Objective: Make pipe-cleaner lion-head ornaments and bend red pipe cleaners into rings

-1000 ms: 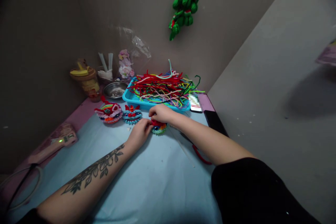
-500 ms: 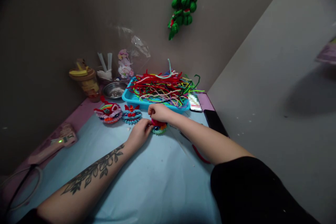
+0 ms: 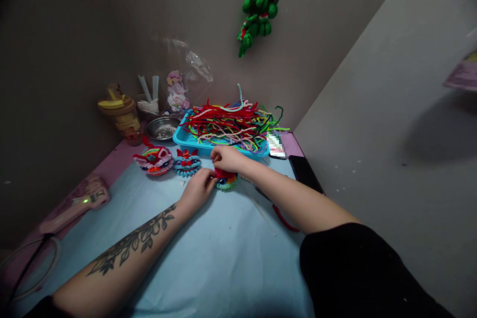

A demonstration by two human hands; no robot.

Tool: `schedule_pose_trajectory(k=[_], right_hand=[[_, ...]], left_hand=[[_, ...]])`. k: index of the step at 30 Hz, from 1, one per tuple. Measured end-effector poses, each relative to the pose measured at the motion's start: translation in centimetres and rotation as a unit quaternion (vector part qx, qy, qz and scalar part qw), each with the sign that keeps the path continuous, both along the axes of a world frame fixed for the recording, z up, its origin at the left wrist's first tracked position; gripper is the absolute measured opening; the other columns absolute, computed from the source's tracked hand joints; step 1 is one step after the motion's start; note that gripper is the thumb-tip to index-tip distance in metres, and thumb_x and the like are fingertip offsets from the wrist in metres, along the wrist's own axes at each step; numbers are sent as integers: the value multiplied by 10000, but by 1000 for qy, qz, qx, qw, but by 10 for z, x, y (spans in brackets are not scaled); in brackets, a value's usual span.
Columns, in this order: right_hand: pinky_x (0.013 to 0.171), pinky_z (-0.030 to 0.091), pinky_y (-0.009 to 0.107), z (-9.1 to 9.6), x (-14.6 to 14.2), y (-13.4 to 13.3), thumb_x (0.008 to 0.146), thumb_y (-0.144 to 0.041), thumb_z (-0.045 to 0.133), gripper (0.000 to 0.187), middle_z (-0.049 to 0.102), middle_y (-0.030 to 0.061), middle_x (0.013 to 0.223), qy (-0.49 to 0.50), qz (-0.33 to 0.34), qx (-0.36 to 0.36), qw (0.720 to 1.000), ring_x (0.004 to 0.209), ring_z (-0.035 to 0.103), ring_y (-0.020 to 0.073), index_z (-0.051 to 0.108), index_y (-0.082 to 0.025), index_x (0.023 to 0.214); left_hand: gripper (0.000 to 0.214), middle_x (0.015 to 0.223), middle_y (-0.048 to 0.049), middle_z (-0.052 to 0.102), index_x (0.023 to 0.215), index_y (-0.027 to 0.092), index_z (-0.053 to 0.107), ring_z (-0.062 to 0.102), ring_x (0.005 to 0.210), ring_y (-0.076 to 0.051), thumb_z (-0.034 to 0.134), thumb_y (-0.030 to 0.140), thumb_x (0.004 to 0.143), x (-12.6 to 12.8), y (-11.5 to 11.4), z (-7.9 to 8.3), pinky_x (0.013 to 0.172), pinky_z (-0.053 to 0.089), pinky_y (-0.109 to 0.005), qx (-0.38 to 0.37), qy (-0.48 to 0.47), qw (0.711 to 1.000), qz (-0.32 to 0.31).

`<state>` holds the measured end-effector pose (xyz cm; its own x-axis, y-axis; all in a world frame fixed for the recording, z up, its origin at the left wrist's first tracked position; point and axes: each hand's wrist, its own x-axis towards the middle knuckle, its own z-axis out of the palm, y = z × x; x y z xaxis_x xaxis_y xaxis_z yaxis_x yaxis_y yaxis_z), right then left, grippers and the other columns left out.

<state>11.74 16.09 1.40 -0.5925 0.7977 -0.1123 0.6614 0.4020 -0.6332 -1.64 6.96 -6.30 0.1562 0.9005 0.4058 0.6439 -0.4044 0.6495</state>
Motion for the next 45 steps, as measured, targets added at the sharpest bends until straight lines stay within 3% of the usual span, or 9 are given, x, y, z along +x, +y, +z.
schedule_pose_trajectory(k=[5,10,15,20,23,28,36,41,45], right_hand=[[867,503,286,17,15,4,736,-12,475,304,707,67,999,119,-13,-34,992,951,662,143,621,-151,964],[831,506,300,28,48,-5,756,-91,478,247,704,42,916,177,-71,27,981,870,659,150,639,-157,932],[796,479,312,5,76,-34,795,-137,497,194,691,49,911,55,-73,140,986,846,621,174,663,-168,890],[877,442,375,-15,80,-61,791,-205,590,485,594,132,1143,-106,-8,219,970,1063,525,263,516,-150,1268],[893,434,393,-22,75,-64,788,-264,618,571,551,146,1178,-176,16,243,954,1092,487,288,461,-151,1325],[887,434,375,-29,53,-63,832,-327,584,503,558,147,1171,-200,-23,273,941,1072,493,286,483,-146,1290],[737,458,333,-26,1,-55,837,-436,582,410,603,127,1120,-188,-103,274,937,1019,535,274,525,-182,1154],[705,425,304,-30,15,-71,842,-438,581,418,630,108,1066,-149,-109,276,943,975,569,250,535,-167,1157],[696,378,273,-46,47,-95,898,-408,501,251,672,53,855,-120,-73,280,950,825,608,193,632,-195,879]], left_hand=[[62,862,-53,607,877,183,568,571,824,-189,508,191,864,0,-1,2,752,468,-314,0,0,1000,-2],[65,874,-53,603,913,186,550,579,831,-184,509,200,865,-1,-1,2,759,476,-316,2,-3,1000,12],[155,943,-72,593,1030,183,517,579,880,-186,466,186,884,-2,-1,-1,780,479,-317,28,-12,999,34],[183,948,-70,591,1039,186,517,581,889,-184,446,147,876,-4,-2,-2,795,484,-324,49,-27,997,53],[161,939,-66,592,1029,186,523,588,847,-175,456,177,883,-7,-6,3,752,495,-310,56,-47,995,71],[136,912,-61,604,997,183,544,582,784,-165,496,227,878,-24,-12,21,661,490,-282,79,-60,989,113],[100,833,-34,611,922,173,576,569,733,-157,529,233,856,-47,-11,41,646,467,-267,123,-50,977,169],[84,824,-38,597,902,167,568,556,740,-157,522,222,859,-57,-11,49,683,460,-270,151,-14,975,165],[124,879,-57,613,946,167,564,575,768,-168,507,234,858,-53,-14,47,718,468,-289,105,-3,981,166]])
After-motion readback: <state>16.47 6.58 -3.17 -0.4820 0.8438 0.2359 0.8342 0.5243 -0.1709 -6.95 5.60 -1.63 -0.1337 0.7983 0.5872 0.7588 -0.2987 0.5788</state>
